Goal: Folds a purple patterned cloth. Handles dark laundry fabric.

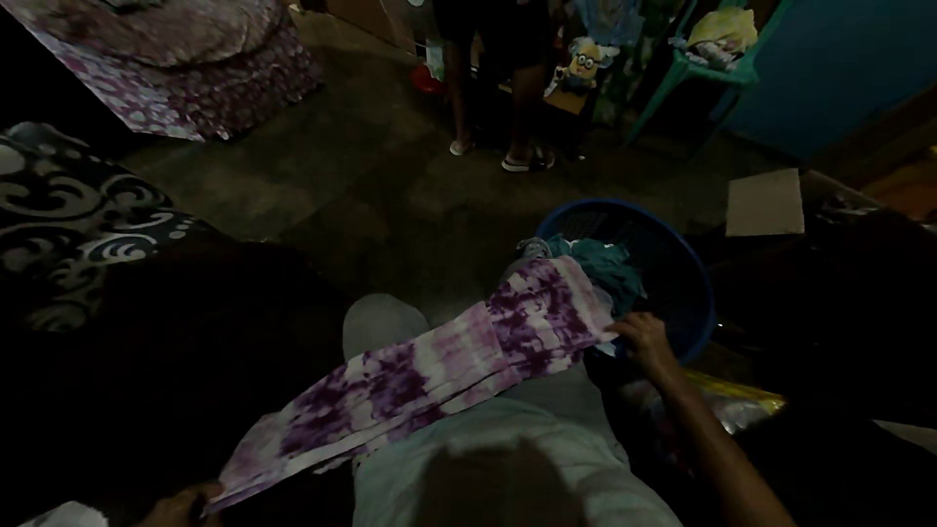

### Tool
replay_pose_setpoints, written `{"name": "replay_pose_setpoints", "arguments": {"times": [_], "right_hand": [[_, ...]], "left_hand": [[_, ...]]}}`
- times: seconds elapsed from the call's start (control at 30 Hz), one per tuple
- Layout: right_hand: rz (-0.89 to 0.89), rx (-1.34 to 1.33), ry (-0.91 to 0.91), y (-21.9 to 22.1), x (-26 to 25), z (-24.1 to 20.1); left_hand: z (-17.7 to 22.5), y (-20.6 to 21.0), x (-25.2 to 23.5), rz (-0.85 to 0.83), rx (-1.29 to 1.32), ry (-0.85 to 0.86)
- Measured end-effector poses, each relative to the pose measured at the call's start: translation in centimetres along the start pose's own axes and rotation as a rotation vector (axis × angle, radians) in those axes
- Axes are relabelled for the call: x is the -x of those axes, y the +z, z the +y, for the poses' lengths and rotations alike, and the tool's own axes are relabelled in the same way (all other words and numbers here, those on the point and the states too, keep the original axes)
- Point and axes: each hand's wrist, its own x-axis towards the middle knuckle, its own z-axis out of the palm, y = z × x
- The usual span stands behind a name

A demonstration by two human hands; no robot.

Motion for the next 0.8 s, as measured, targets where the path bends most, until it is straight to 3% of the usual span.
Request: {"name": "replay_pose_setpoints", "arguments": {"times": [0.07,0.1,0.2,0.3,0.37,0.47,0.63,0.8], "right_hand": [[-0.253,-0.155,0.118,0.4,-0.9,0.1],[-0.221,-0.299,0.174,0.6,-1.5,0.0],[0.028,-0.701,0.420,1.3,-4.6,-1.6],[-0.018,-0.821,0.629,3.1,-8.6,-3.8],[-0.122,-0.852,0.619,4.3,-10.1,-5.9],[-0.132,-1.053,0.602,5.1,-10.5,-7.5],[-0.144,-1.308,0.587,4.5,-10.4,-7.9],[-0.250,-1.554,0.633,4.6,-9.7,-6.0]], "left_hand": [[0.5,-0.6,-0.4,-0.276,-0.049,-0.114],[0.7,-0.6,-0.5,-0.313,-0.047,-0.143],[1.5,0.1,-0.5,-0.091,0.038,0.007],[6.6,1.7,-2.5,0.147,0.214,0.243],[10.5,2.6,-3.8,0.178,0.300,0.325],[12.7,4.1,-5.4,0.029,0.343,0.282],[11.6,4.9,-7.4,-0.285,0.306,0.116],[10.9,3.9,-7.5,-0.262,0.346,0.088]]}}
